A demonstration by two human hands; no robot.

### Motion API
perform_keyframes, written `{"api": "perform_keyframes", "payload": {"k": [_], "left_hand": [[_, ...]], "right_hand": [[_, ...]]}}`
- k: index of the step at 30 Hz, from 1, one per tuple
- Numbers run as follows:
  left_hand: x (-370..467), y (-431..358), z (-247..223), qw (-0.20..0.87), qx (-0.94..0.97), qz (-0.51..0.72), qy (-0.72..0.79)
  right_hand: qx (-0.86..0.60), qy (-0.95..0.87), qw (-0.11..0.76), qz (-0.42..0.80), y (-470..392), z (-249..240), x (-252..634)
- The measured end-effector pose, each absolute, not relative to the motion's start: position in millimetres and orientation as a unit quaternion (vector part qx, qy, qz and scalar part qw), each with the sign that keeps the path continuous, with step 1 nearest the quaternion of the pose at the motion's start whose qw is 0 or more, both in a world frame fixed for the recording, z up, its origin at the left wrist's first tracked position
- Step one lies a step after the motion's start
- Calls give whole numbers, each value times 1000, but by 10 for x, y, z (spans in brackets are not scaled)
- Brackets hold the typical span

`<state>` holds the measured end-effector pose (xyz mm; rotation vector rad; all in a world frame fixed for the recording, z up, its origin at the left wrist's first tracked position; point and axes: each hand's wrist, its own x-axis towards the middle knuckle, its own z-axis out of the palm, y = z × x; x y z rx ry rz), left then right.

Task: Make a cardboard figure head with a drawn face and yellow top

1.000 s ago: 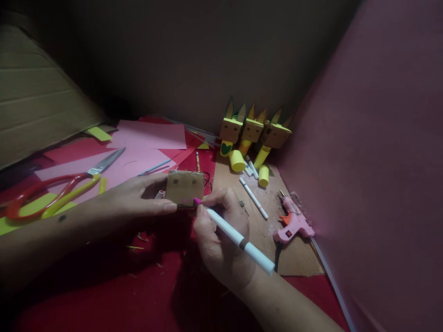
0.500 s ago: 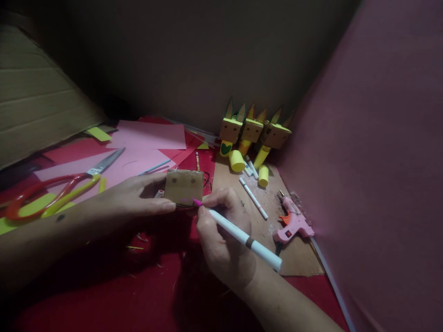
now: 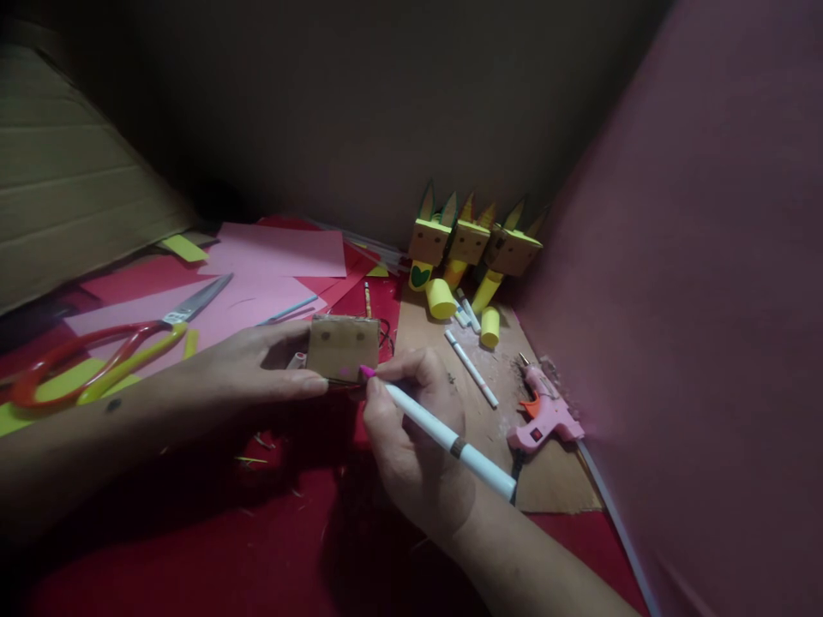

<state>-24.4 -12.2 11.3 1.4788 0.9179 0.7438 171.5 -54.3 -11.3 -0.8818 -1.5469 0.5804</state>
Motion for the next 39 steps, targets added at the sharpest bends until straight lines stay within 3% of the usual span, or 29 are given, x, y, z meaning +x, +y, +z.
{"api": "perform_keyframes", "payload": {"k": [9, 17, 26, 39], "left_hand": [[-238, -106, 95, 596, 627, 319, 387], [-251, -109, 116, 588, 631, 317, 395], [-211, -150, 112, 613, 608, 344, 370], [-233, -149, 114, 601, 619, 334, 381]], "right_hand": [[-395, -666, 589, 232, -558, -105, 1697], [-292, -632, 640, 325, -548, -136, 1745], [-322, -695, 605, 217, -635, -89, 1638], [-361, -723, 561, 180, -632, -85, 1633]]}}
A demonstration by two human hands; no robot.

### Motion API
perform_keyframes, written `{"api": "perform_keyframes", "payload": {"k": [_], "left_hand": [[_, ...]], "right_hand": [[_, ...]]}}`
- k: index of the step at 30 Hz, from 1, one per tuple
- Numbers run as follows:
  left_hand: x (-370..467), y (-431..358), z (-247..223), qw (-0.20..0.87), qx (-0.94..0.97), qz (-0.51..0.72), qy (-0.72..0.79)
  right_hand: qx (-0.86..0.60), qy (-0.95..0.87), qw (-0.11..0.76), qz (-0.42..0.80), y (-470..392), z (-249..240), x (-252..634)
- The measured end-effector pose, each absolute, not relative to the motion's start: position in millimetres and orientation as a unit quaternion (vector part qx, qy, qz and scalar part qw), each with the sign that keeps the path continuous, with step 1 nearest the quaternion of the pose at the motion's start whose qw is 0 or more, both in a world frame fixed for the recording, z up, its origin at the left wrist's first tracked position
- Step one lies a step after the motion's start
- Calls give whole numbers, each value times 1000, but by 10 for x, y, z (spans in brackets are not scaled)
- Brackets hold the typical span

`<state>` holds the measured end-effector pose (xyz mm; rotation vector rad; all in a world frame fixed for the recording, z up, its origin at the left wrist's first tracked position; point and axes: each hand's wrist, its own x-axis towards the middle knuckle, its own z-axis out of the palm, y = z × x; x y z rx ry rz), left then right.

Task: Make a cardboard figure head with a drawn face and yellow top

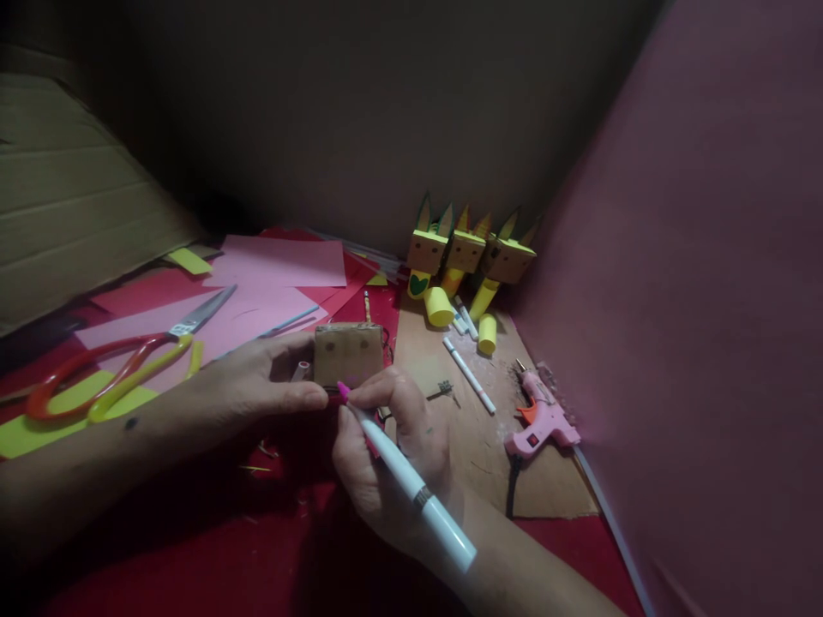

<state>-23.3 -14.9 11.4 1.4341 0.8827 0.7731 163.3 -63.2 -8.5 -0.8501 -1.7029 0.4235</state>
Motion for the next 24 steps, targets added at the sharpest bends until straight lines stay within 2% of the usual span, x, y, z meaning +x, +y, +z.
{"api": "perform_keyframes", "payload": {"k": [8, 24], "left_hand": [[-228, -125, 99, 582, 638, 326, 386], [-208, -148, 119, 569, 637, 320, 411]], "right_hand": [[-354, -713, 575, 187, -608, -134, 1625], [-376, -720, 550, 195, -624, -116, 1642]]}}
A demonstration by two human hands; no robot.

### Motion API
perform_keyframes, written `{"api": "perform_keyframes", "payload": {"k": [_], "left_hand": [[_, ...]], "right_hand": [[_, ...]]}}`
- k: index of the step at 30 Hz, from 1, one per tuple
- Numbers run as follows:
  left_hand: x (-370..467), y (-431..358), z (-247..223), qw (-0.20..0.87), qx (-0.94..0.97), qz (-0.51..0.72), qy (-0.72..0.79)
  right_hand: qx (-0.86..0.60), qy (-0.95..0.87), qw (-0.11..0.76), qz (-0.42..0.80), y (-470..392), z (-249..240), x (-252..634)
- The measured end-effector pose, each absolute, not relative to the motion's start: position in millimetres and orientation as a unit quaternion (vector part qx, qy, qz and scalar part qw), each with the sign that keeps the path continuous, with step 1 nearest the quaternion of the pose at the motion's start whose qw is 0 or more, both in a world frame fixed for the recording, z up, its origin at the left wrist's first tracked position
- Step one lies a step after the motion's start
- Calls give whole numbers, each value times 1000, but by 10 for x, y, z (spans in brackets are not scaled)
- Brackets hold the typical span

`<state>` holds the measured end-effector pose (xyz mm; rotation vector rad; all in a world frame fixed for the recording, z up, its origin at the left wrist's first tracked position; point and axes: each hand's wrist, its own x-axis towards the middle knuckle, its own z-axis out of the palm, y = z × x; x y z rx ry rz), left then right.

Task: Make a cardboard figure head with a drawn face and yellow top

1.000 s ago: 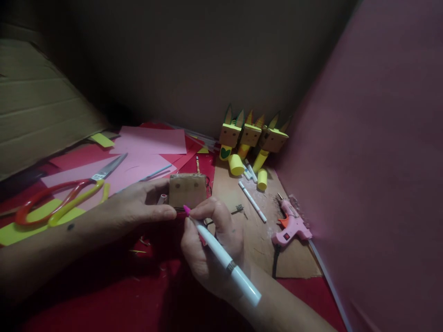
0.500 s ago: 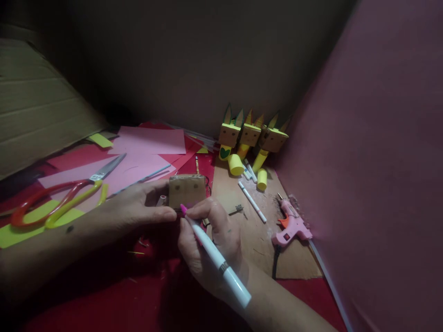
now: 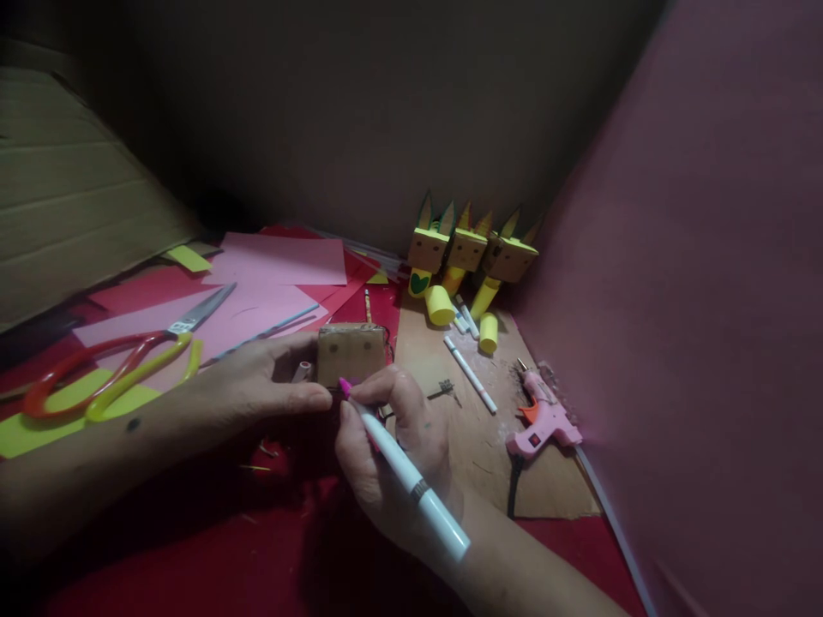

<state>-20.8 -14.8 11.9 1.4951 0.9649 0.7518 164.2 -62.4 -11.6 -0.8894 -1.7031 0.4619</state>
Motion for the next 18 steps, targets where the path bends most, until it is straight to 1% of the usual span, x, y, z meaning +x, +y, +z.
{"api": "perform_keyframes", "payload": {"k": [5, 18], "left_hand": [[-195, -136, 116, 565, 639, 328, 407], [-228, -126, 112, 550, 653, 309, 418]], "right_hand": [[-375, -714, 555, 202, -623, -121, 1633], [-403, -716, 537, 191, -629, -72, 1656]]}}
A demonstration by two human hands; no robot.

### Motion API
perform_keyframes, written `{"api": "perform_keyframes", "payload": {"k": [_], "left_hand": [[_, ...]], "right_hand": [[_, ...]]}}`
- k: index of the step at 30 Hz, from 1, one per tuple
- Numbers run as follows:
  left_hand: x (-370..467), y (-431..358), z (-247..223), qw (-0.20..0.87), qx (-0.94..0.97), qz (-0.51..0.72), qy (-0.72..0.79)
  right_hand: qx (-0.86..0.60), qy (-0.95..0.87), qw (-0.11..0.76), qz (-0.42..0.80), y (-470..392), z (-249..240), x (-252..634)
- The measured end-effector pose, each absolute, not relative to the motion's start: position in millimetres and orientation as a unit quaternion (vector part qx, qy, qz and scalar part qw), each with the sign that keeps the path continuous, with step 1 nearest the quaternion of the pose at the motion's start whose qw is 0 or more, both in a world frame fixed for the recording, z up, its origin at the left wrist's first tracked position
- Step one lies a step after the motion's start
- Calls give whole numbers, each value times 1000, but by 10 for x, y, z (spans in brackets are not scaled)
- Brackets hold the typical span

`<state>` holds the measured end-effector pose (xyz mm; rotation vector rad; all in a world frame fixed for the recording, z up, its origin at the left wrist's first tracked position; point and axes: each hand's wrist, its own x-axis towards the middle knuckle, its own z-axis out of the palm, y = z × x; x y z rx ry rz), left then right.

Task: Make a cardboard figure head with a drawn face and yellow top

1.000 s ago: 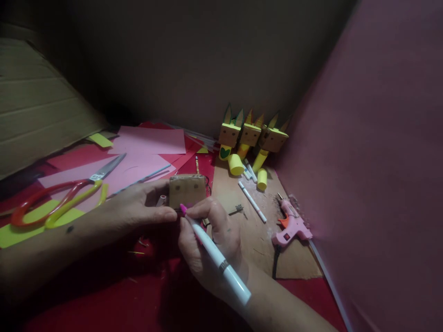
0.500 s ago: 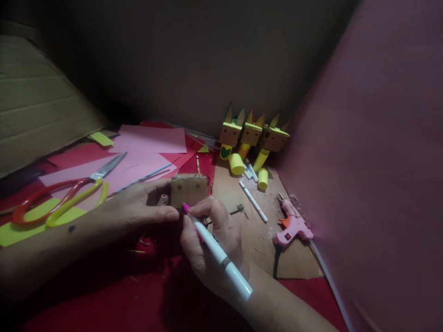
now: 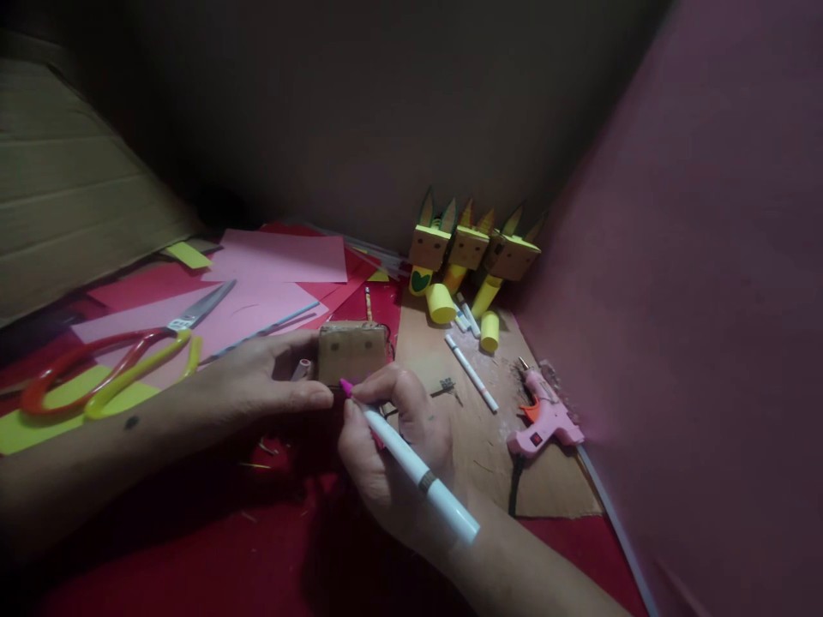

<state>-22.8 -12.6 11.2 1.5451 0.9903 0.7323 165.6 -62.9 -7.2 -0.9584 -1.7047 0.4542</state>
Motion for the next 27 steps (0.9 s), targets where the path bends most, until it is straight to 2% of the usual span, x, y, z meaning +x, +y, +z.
{"api": "perform_keyframes", "payload": {"k": [27], "left_hand": [[-189, -130, 128, 553, 647, 327, 409]], "right_hand": [[-392, -712, 548, 199, -633, -55, 1644]]}}
